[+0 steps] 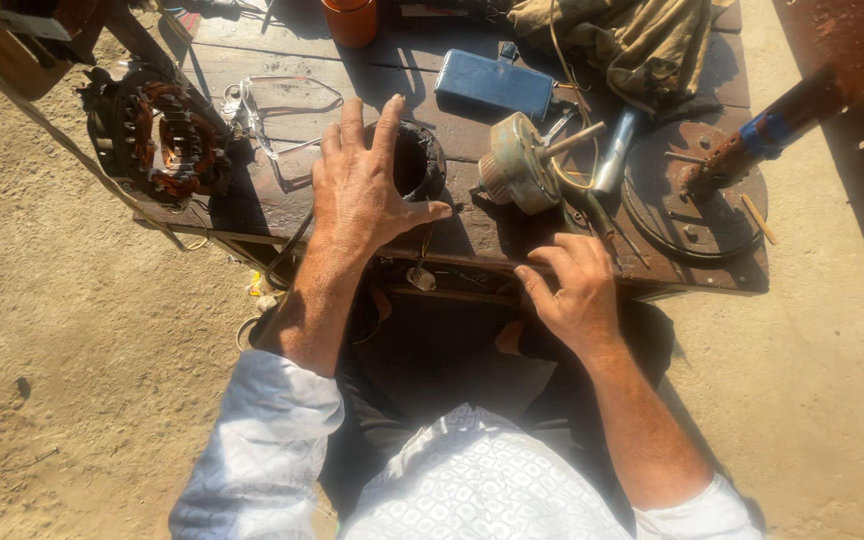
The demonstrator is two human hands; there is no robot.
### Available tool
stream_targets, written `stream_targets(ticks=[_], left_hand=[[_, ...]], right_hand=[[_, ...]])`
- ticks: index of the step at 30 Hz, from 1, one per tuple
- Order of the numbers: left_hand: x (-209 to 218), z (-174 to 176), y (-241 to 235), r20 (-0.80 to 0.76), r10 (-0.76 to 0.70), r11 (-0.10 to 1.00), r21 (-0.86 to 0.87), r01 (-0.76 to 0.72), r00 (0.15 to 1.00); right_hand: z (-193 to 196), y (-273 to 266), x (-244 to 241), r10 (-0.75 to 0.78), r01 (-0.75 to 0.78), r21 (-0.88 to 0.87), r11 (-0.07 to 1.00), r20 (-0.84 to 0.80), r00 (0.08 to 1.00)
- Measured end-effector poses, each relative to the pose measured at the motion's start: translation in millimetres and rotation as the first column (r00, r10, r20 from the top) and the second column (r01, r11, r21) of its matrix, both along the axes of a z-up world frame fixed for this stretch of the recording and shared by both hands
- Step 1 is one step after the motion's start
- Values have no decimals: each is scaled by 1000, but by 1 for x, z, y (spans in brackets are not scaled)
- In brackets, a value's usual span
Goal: The person disassembles a small electrical motor, removes the rotor, and applies oil to the bearings using an oil can. The person then reassembles the motor and uses pliers to strip and twist wires.
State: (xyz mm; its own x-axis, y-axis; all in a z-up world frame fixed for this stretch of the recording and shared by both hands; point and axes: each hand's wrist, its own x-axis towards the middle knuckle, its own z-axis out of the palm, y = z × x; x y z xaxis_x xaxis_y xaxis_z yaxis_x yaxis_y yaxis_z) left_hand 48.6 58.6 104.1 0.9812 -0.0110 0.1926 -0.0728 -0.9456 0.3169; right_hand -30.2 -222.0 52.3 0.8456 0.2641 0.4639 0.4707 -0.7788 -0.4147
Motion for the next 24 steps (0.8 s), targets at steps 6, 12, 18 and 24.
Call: stream_targets(ticks=[6,12,18,24], left_hand=[[24,-4,-17,-197,73,997,-5,-76,978],[17,-18,-16,-55,108,981,-154,-115,993],[-2,-27,-8,106,96,964,-259,-66,990],[-44,-48,8,454,51,939,-324,112,890]], right_hand=[[-14,-23,33,-237,245,-251,936,64,969],[-33,-35,57,-213,224,-354,908,71,974],[-27,-36,63,-167,233,-348,908,209,964],[3,-64,59,-364,330,-180,927,-210,907]])
